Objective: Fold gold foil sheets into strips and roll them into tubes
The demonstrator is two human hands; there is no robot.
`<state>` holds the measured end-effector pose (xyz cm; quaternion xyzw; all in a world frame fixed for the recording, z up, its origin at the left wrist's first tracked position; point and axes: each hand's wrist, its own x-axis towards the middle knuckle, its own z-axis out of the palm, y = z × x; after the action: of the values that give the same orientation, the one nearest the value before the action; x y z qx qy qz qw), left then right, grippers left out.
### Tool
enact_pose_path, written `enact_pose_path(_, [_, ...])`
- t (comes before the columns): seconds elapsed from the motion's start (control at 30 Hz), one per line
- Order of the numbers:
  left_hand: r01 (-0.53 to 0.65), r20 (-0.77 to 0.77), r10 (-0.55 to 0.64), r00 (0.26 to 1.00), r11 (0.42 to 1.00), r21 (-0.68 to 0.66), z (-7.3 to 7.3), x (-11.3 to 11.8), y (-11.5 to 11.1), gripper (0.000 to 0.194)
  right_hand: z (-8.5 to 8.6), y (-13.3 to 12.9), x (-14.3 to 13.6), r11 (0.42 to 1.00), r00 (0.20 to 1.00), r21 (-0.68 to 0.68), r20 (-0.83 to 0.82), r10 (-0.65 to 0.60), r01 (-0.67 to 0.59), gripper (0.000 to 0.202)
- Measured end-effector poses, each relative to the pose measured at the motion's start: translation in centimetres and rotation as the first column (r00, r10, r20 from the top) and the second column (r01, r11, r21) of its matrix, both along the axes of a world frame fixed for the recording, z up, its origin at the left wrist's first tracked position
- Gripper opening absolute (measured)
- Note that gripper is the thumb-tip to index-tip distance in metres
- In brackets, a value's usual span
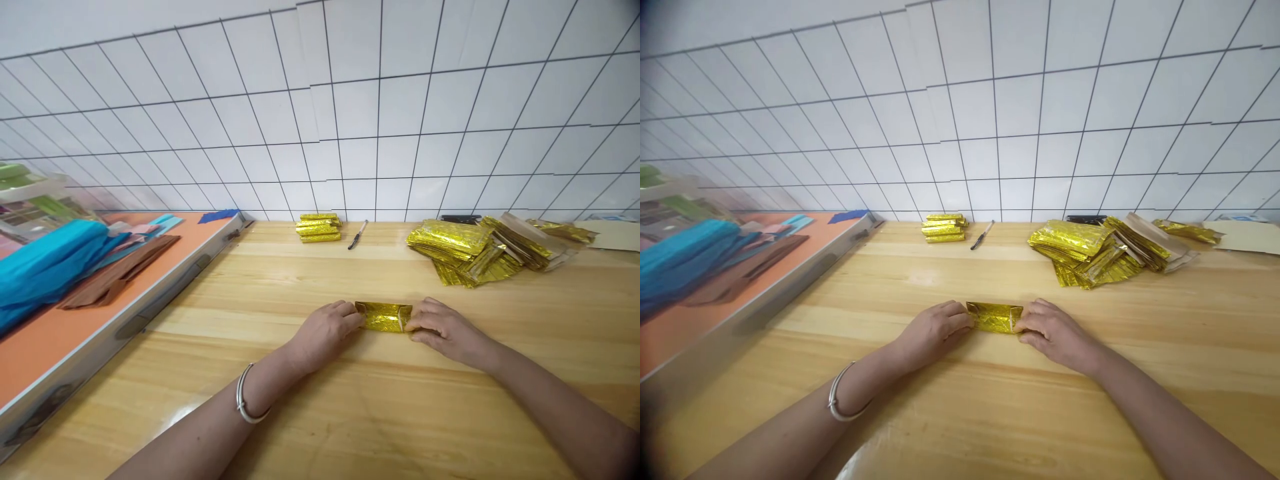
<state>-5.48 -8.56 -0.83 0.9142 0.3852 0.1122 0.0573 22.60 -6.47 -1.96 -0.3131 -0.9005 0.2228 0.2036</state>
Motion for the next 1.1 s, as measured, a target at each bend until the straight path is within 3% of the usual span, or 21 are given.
enact_pose_path(0.33, [0.007, 0.079, -0.006, 0.997, 1.0, -0.014, -0.3, -0.2, 0.3, 0.018, -0.1, -0.1, -0.9, 0.997, 0.995, 0.003, 0.056, -0.083, 0.083, 0.017])
enact_pose_path(0.6, [-0.137, 0.132, 0.144, 0.981, 0.989, -0.057, -1.0, 0.1, 0.4, 0.016, -0.6, -0.4, -1.8, 0.965, 0.957, 0.043, 0.128, -0.262, 0.259, 0.012])
enact_pose_path(0.87, [-0.27, 0.156, 0.274, 0.949, 0.962, -0.046, -1.7, 1.0, 0.3, 0.008, -0.5, -0.5, -2.0, 0.951, 0.943, 0.089, 0.13, -0.306, 0.297, 0.008])
enact_pose_path(1.1, [-0.166, 0.151, 0.164, 0.975, 0.986, -0.001, -1.7, 0.9, 0.3, 0.012, -1.6, 0.1, -1.3, 0.957, 0.955, 0.057, 0.062, -0.289, 0.285, 0.009])
